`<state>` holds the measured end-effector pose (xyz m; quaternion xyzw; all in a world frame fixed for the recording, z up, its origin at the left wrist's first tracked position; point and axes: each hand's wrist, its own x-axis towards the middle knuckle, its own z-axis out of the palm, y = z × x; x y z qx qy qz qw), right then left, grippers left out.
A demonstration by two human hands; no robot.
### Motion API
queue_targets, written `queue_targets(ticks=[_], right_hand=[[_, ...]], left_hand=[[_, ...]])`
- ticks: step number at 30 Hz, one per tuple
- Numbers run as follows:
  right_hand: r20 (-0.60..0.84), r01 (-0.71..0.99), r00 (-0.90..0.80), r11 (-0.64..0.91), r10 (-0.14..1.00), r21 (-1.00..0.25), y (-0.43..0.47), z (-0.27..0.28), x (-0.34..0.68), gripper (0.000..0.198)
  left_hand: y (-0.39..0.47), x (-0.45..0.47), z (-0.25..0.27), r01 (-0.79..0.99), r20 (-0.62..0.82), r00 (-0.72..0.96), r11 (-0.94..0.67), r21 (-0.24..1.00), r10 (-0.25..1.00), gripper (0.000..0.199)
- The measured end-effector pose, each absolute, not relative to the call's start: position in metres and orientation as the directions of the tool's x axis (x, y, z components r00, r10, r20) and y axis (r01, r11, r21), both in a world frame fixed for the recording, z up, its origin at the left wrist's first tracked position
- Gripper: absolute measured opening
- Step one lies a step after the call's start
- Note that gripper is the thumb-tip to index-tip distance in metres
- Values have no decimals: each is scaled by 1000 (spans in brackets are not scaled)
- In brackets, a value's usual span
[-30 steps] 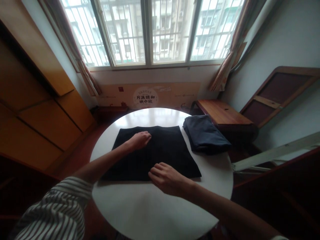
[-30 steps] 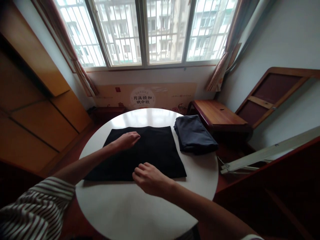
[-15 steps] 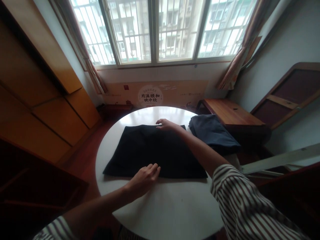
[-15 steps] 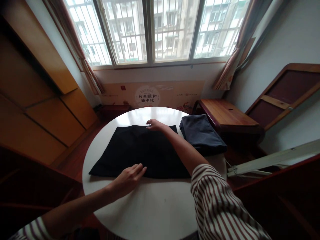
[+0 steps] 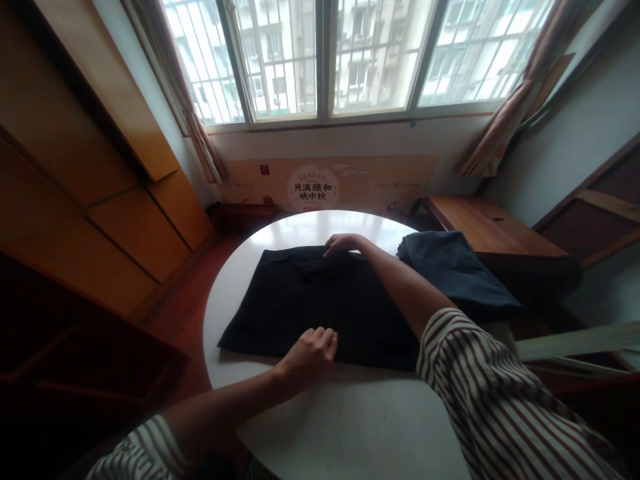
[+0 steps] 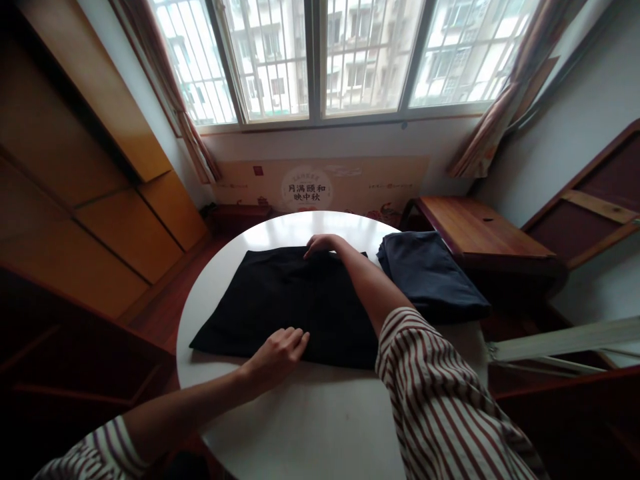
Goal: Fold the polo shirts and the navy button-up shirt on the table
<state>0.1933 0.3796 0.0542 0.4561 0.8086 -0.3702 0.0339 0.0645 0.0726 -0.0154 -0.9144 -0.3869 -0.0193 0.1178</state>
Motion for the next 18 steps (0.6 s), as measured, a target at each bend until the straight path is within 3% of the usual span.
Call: queue_targets(ticks=[7, 11, 15, 17, 18], right_hand=[[-238, 579, -647, 264, 725, -771, 357, 85, 222, 48], [-69, 242, -687, 138, 724, -960, 330, 107, 253, 43], [90, -53, -609, 72, 788, -996, 278, 133, 281, 43], [202, -141, -509, 150, 837, -979, 242, 152, 291, 52], [251, -165, -461, 195, 851, -967, 224, 162, 296, 57]], left_hand=[[67, 16, 16, 694, 516, 668, -699, -171, 537, 38], [53, -22, 54, 700, 655, 557, -713, -40, 510, 42], [26, -55, 83, 770, 758, 415, -638, 1, 502, 43], [13, -68, 95, 832, 788, 259, -544, 112, 559, 42], [9, -74, 101, 840, 794, 135, -494, 226, 593, 41]])
